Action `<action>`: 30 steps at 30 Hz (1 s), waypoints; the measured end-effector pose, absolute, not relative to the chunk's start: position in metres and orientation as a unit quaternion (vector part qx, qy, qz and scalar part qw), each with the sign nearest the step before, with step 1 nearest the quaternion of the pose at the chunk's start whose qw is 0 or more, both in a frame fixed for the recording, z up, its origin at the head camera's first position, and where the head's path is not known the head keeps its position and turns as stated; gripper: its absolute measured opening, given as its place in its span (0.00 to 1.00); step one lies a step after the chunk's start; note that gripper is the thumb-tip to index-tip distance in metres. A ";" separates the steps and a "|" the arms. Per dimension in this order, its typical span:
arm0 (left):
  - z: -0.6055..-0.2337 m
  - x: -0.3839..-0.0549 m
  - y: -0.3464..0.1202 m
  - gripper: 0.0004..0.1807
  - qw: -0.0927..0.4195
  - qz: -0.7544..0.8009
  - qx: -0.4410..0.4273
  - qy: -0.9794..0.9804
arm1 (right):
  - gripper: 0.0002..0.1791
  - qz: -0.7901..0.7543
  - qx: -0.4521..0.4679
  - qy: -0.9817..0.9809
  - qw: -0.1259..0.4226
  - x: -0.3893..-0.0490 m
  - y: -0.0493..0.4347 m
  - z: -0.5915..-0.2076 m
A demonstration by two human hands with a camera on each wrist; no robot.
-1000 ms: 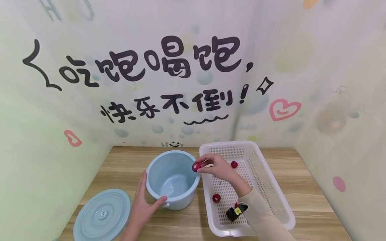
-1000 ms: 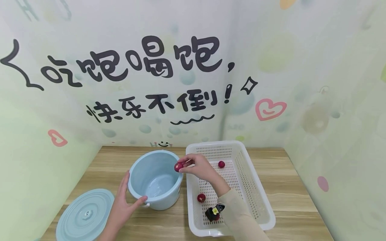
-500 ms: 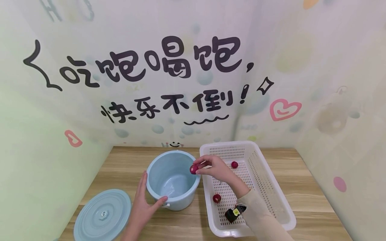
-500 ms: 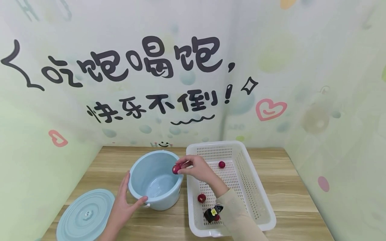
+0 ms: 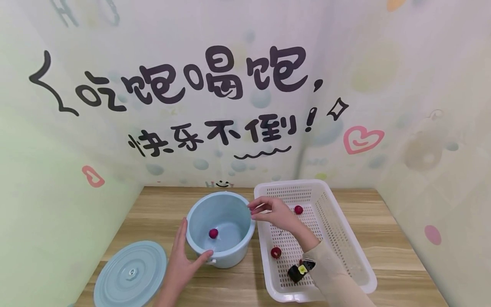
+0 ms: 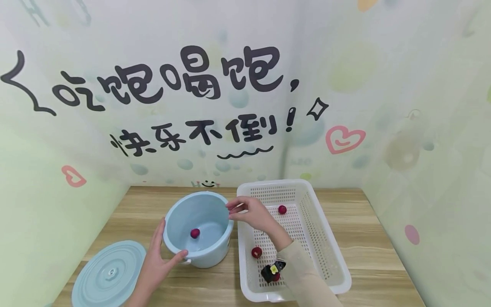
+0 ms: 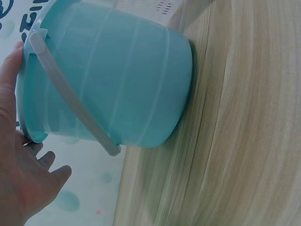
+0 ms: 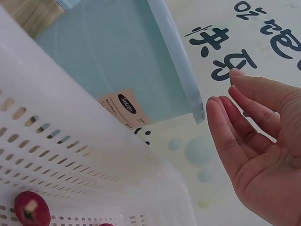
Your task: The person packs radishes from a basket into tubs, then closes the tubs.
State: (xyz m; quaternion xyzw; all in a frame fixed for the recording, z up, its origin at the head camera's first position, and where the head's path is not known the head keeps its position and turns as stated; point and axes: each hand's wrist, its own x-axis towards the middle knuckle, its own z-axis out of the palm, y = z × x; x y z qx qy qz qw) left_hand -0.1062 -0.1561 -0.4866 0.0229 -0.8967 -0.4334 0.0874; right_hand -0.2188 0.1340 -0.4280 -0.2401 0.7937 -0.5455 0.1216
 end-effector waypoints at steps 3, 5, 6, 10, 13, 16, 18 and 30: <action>-0.487 -0.106 -0.156 0.64 0.084 -0.432 0.025 -0.897 | 0.18 -0.540 -0.239 0.798 0.118 -0.219 0.136 -0.428; -0.486 -0.107 -0.156 0.64 0.083 -0.433 0.025 -0.897 | 0.18 -0.539 -0.238 0.800 0.116 -0.220 0.138 -0.427; -0.486 -0.107 -0.156 0.64 0.081 -0.433 0.027 -0.897 | 0.18 -0.538 -0.239 0.800 0.115 -0.220 0.139 -0.427; -0.486 -0.107 -0.156 0.63 0.078 -0.433 0.029 -0.897 | 0.19 -0.538 -0.247 0.799 0.110 -0.221 0.143 -0.428; -0.487 -0.108 -0.155 0.63 0.077 -0.433 0.029 -0.898 | 0.19 -0.539 -0.248 0.798 0.107 -0.221 0.146 -0.427; -0.487 -0.108 -0.156 0.63 0.076 -0.433 0.030 -0.898 | 0.18 -0.539 -0.242 0.800 0.104 -0.221 0.148 -0.427; -0.487 -0.108 -0.156 0.63 0.076 -0.432 0.030 -0.898 | 0.17 -0.537 -0.240 0.802 0.100 -0.221 0.149 -0.428; -0.485 -0.107 -0.155 0.64 0.073 -0.433 0.033 -0.898 | 0.18 -0.544 -0.216 0.805 0.097 -0.223 0.162 -0.440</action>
